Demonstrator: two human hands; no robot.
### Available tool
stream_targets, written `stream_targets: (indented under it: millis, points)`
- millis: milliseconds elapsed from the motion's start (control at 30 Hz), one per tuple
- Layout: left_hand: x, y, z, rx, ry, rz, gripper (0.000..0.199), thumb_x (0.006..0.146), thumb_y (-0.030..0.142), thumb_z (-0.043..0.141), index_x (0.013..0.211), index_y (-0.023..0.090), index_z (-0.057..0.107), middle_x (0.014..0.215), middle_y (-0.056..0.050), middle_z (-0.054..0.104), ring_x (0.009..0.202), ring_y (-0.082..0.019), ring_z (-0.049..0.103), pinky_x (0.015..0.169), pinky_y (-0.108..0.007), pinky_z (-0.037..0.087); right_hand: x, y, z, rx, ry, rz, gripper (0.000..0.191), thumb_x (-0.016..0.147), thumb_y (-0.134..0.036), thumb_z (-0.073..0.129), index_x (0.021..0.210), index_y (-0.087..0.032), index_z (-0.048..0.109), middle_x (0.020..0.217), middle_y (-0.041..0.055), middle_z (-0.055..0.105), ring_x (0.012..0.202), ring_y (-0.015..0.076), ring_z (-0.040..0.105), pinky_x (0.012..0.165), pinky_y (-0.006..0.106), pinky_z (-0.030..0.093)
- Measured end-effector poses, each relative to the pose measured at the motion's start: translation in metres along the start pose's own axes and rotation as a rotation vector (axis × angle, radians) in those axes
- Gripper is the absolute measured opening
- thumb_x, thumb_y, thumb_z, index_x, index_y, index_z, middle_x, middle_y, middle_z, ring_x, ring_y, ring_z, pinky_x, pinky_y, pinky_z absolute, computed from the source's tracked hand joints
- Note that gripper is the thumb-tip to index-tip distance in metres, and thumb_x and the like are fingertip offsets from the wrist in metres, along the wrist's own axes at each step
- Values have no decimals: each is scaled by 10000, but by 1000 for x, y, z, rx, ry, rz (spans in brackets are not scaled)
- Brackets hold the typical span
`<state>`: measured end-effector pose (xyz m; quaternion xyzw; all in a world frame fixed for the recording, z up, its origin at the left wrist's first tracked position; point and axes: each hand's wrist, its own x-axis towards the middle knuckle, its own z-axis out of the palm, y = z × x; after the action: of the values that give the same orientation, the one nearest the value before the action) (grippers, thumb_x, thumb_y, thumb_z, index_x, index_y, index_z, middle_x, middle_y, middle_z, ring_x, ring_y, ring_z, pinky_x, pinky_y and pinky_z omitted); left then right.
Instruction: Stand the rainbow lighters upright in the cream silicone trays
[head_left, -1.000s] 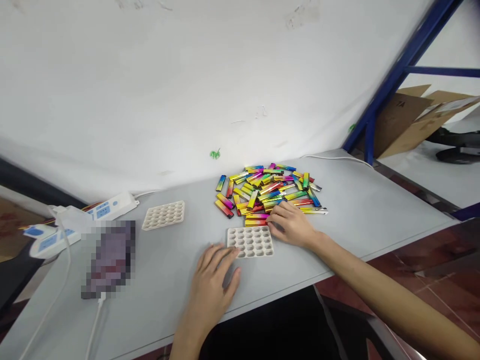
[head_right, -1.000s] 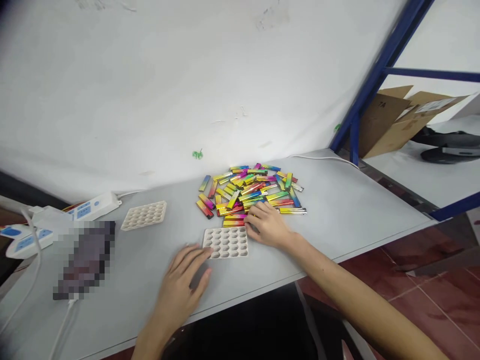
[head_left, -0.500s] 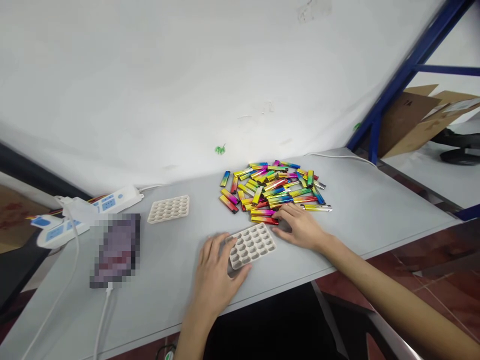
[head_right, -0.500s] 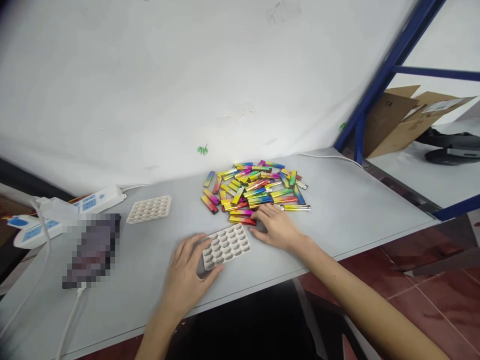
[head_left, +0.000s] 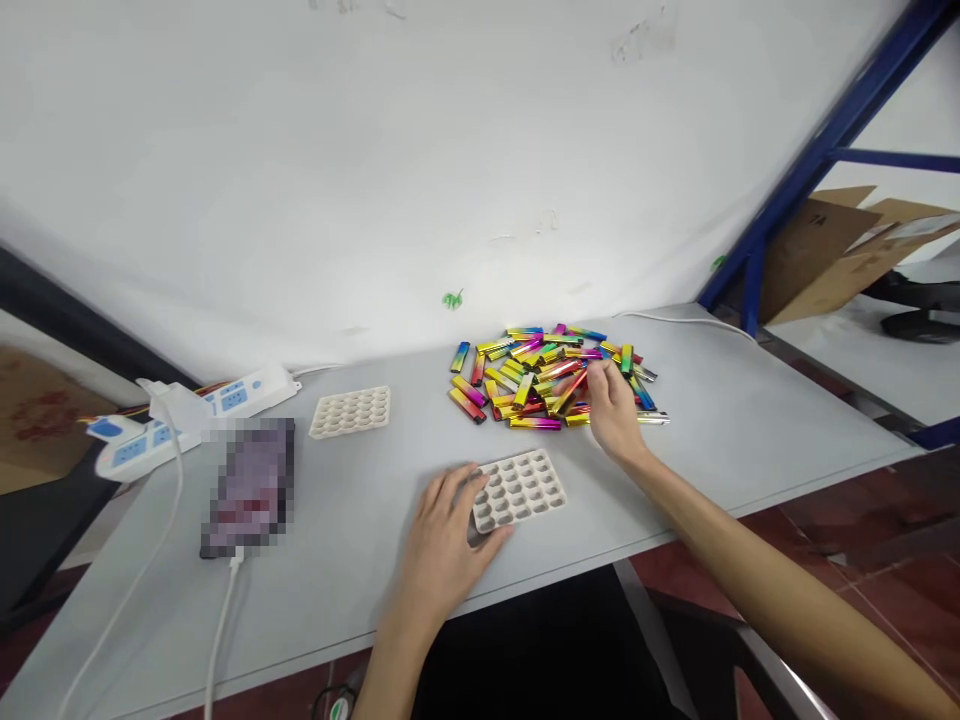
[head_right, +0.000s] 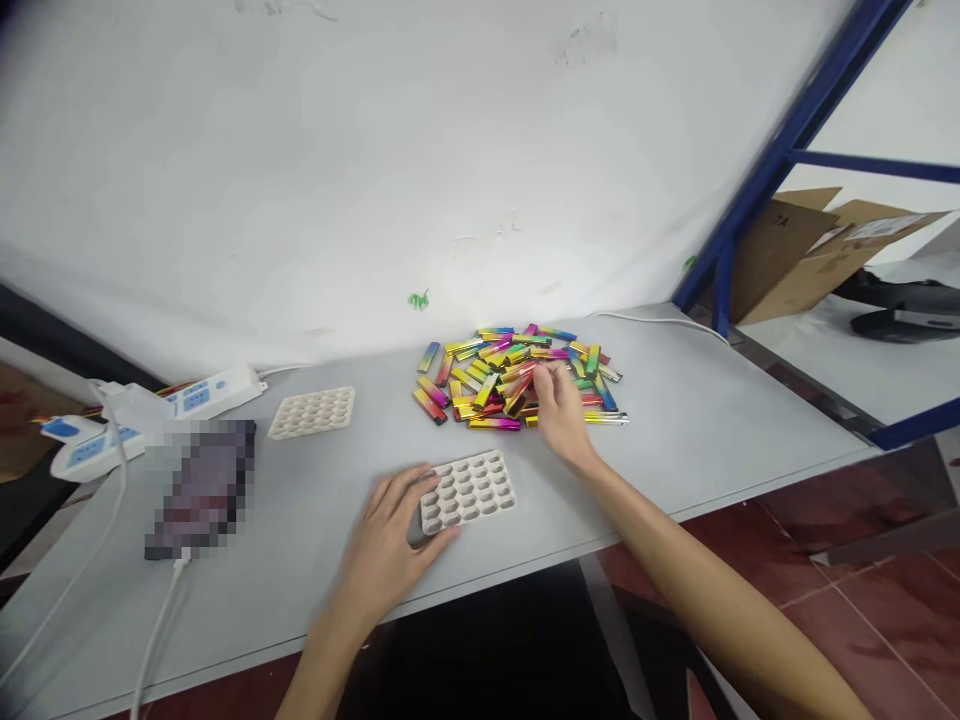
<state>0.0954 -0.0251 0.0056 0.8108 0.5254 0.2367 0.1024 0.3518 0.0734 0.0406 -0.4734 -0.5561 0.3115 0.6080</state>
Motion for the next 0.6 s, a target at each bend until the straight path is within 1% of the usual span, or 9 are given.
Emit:
stream_targets:
  millis: [67,100,200,267,367,433,500,533,600]
  points:
    - [-1,0,0,-6,1,6,482,870,432,650,1309,267,533,1408,-43,554,1301,-271,498,1055,-449,477,11,-9,20,217,30,72,338,955,-589,451,875,-262,420,668,-29,557,542,142,540,514,280,458]
    - [-1,0,1,-7,9,9,487,870,426,652,1312,264,531,1419,-44,552,1318,-271,489,1066,-451,472,15,-11,29,294,16,108,350,939,-605,471,872,-267,406,653,-48,518,489,121,491,458,255,416]
    - [-1,-1,3,7,41,21,496,868,405,658,1322,253,530,1443,-54,548,1353,-274,473,1085,-464,465,18,-11,47,392,-88,229,349,884,-587,581,897,-268,440,597,-86,400,402,75,328,366,203,261]
    - [0,-1,4,24,50,27,502,864,397,662,1325,247,532,1451,-61,546,1359,-279,474,1080,-474,471,14,-6,51,369,-155,277,347,850,-557,640,950,-257,498,567,-93,371,406,71,304,365,199,237]
    - [1,-2,5,44,40,26,501,872,401,650,1334,251,528,1467,-61,532,1364,-283,474,1082,-483,469,6,1,47,350,-238,261,381,856,-548,634,1075,-254,528,606,-75,443,454,89,387,392,210,304]
    - [2,-1,4,49,32,14,494,883,401,638,1340,257,520,1472,-58,525,1358,-278,482,1080,-479,471,4,3,43,404,-260,274,374,863,-550,629,1079,-258,539,604,-80,408,451,84,348,393,207,275]
    - [2,-1,3,47,30,-11,475,888,393,634,1331,262,521,1466,-57,529,1338,-272,503,1064,-469,486,4,2,39,476,-255,345,366,865,-591,604,898,-228,573,551,-90,287,428,71,225,392,211,194]
    - [2,0,3,46,31,-26,466,889,389,633,1325,265,523,1463,-58,531,1327,-270,513,1055,-466,494,4,2,37,507,-246,387,430,870,-627,568,762,-211,552,530,-89,231,426,67,172,397,219,156]
    - [2,-1,2,45,36,-48,456,889,386,634,1316,270,523,1459,-59,533,1310,-269,527,1045,-468,500,6,0,36,539,-238,463,589,881,-692,470,556,-203,427,490,-83,169,419,65,120,404,237,114]
